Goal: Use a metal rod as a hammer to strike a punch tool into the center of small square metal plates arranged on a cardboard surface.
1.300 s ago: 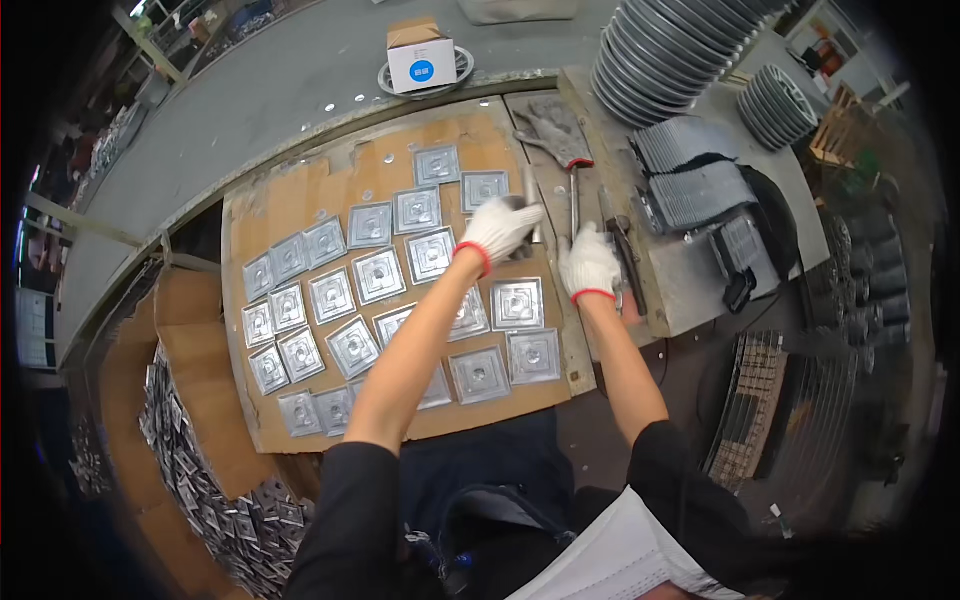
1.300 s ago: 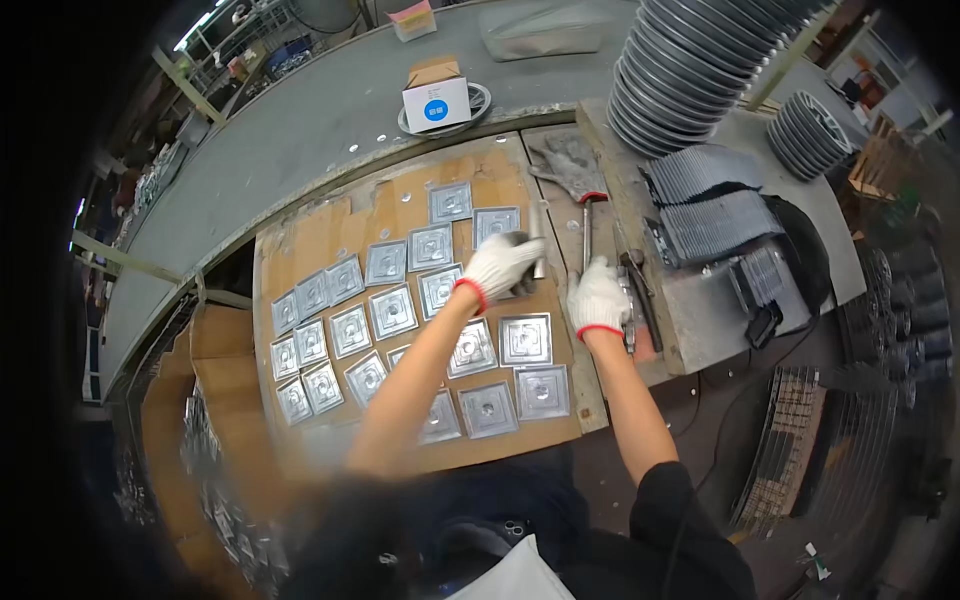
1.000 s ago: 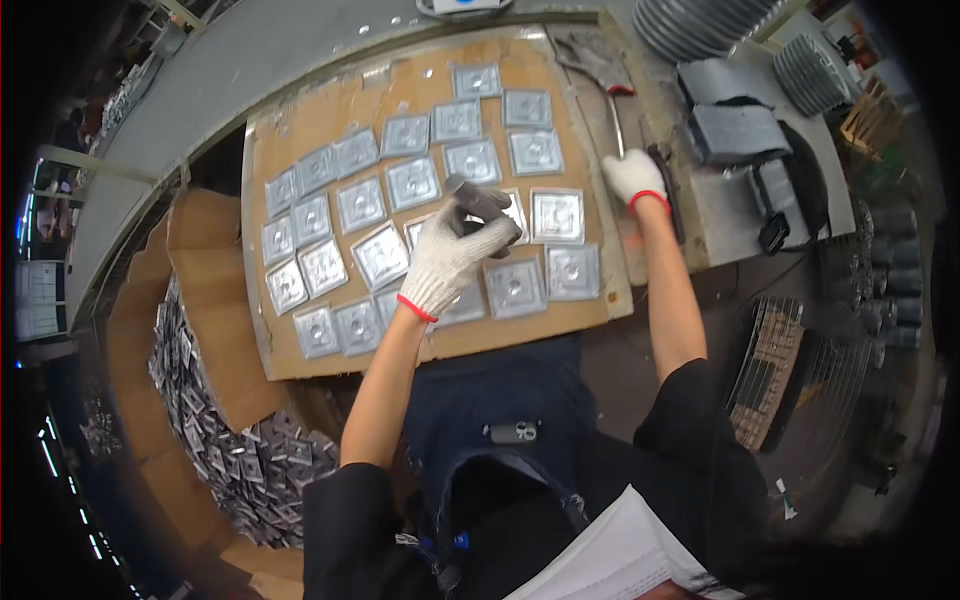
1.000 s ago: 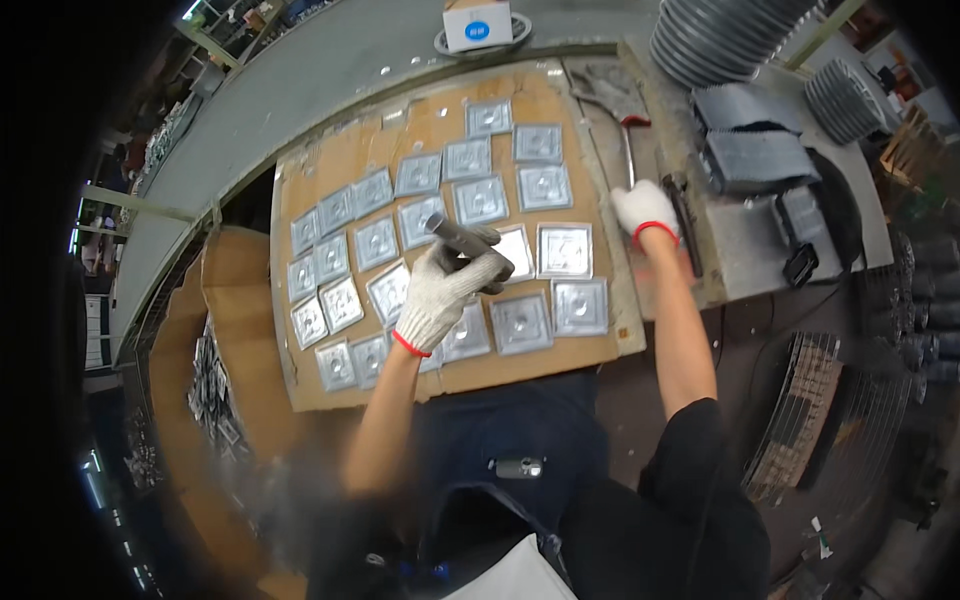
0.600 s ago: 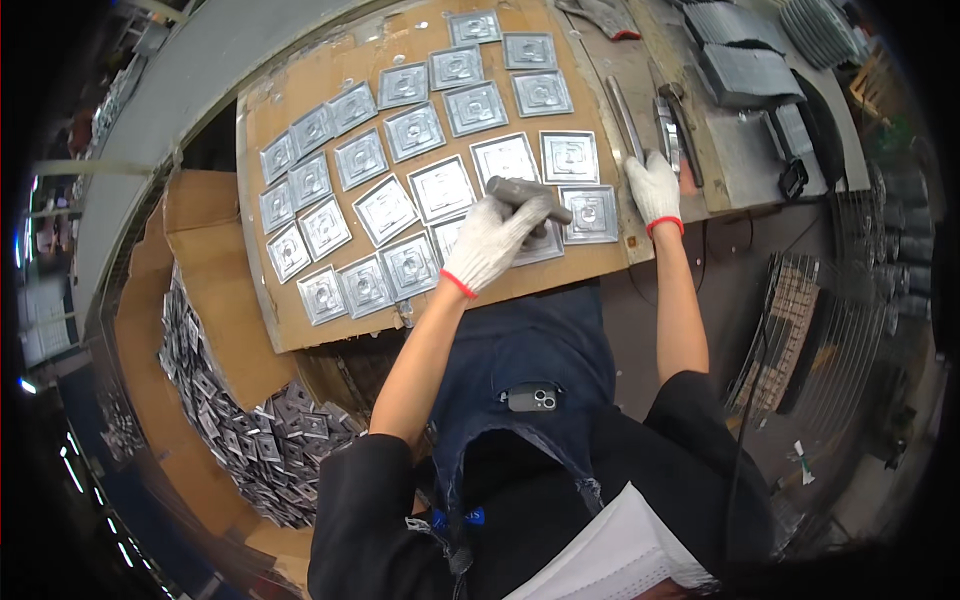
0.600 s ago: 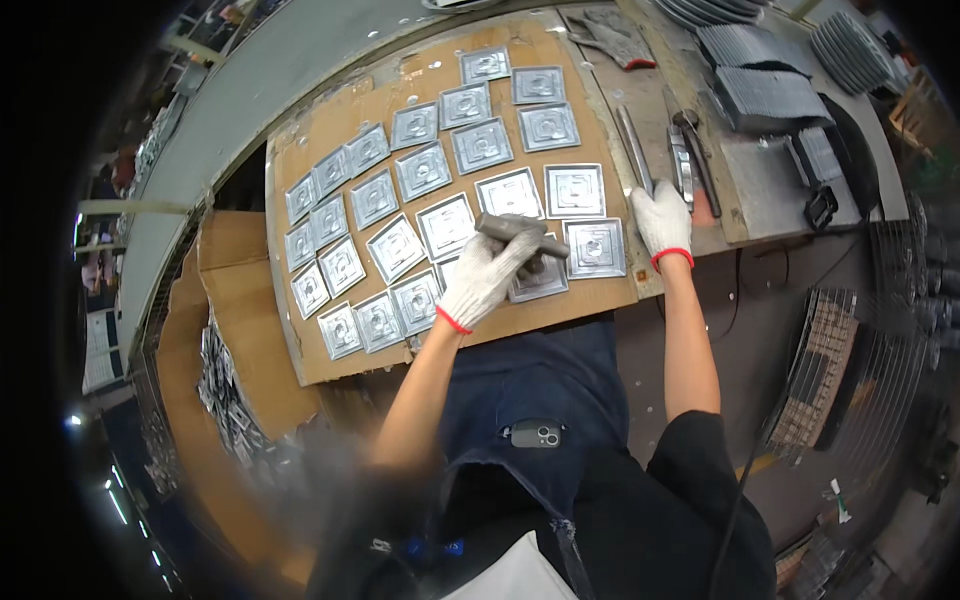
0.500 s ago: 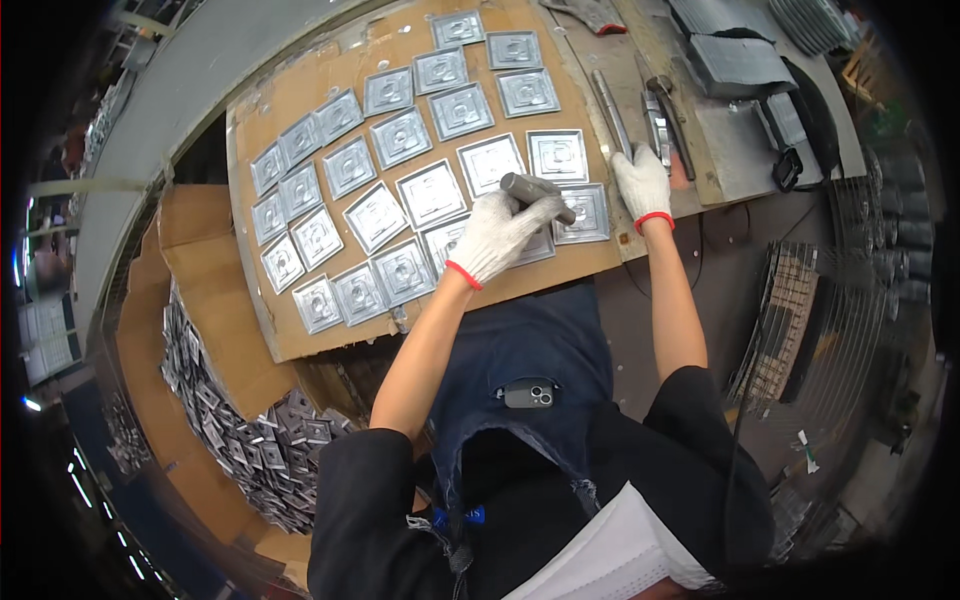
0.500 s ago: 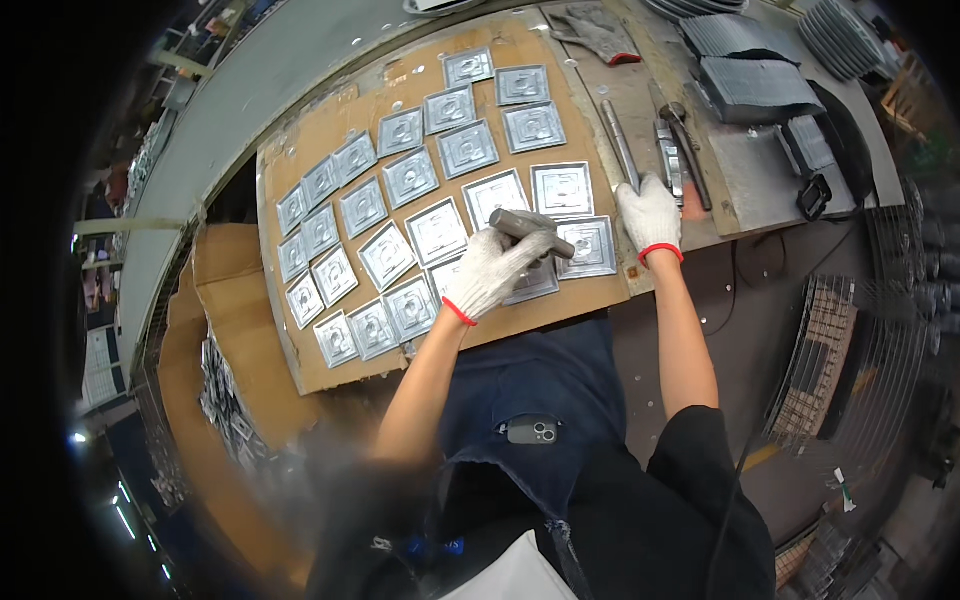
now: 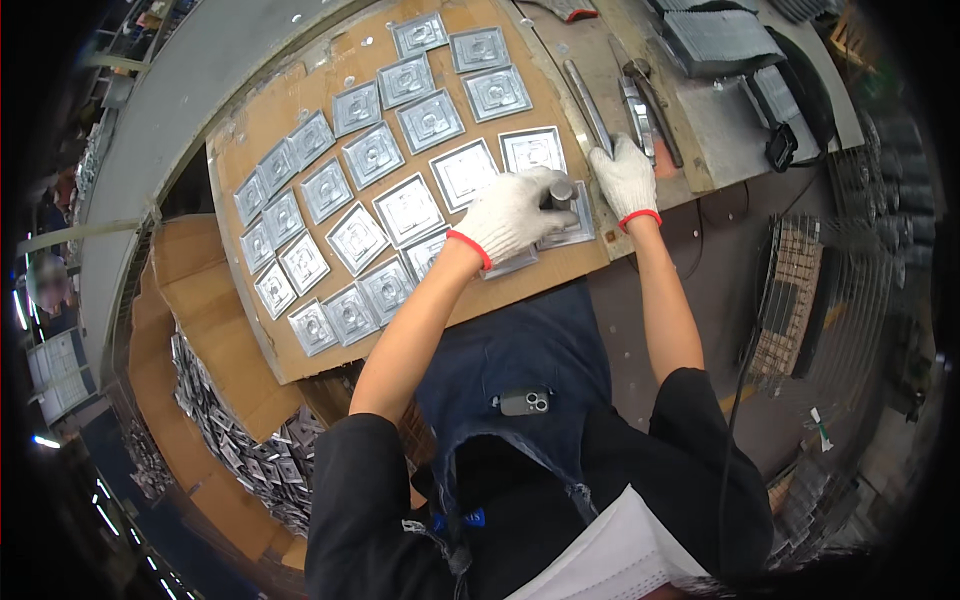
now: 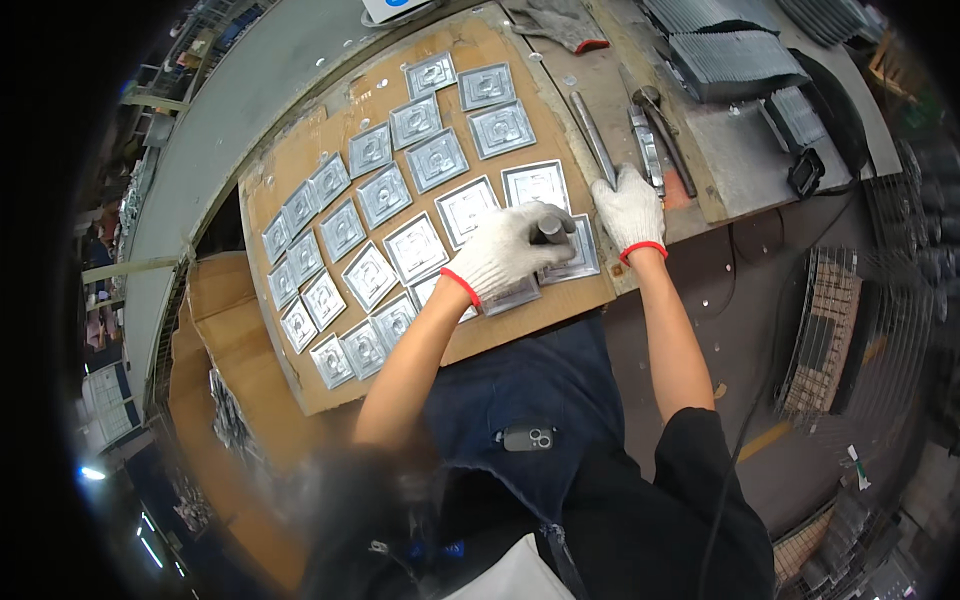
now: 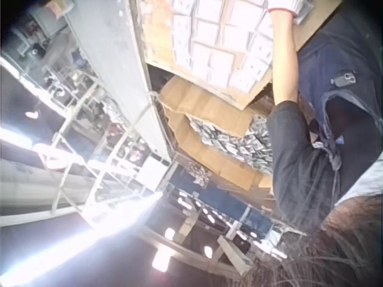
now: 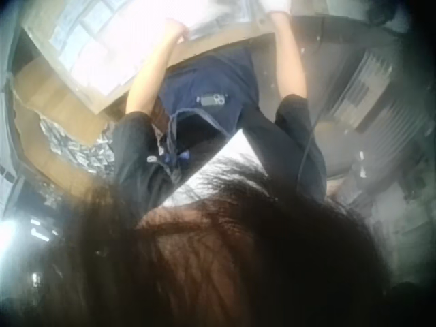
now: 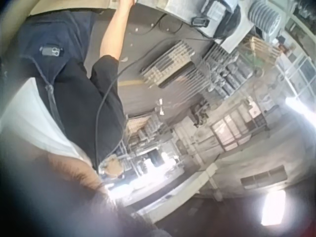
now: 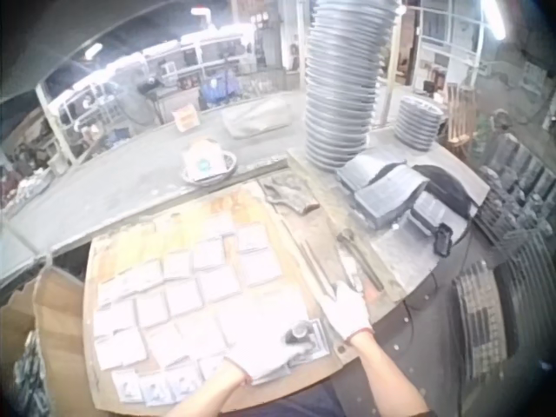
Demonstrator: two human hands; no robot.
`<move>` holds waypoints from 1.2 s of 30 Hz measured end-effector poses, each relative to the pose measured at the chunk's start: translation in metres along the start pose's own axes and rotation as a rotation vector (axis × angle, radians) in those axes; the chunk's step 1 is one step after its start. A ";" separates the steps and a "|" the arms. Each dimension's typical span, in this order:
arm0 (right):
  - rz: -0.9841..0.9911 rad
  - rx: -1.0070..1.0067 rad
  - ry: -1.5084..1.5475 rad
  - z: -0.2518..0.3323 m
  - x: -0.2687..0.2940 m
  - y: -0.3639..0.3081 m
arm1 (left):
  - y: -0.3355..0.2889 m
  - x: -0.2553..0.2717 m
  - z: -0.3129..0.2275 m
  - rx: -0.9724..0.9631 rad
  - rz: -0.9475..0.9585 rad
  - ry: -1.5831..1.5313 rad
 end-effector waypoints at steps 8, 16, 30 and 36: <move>0.091 -0.064 -0.127 0.012 0.004 0.010 | 0.010 0.002 -0.010 -0.089 0.167 0.197; 0.339 -0.176 0.393 0.002 0.022 -0.008 | 0.010 -0.009 -0.022 -0.055 0.171 0.286; -0.042 0.210 0.306 0.055 0.171 -0.162 | -0.007 -0.007 -0.011 0.009 0.101 0.132; 0.150 0.307 -0.269 0.064 0.133 -0.168 | -0.004 -0.011 -0.008 0.043 0.107 0.164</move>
Point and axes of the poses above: each hand's wrist, its own y-axis towards the middle knuckle, its own x-axis out of the back of the hand, z = x × y, the point moved 5 cm from there along y, towards the middle knuckle, and after that the axes turned 9 degrees about -y, right-handed, at the moved point
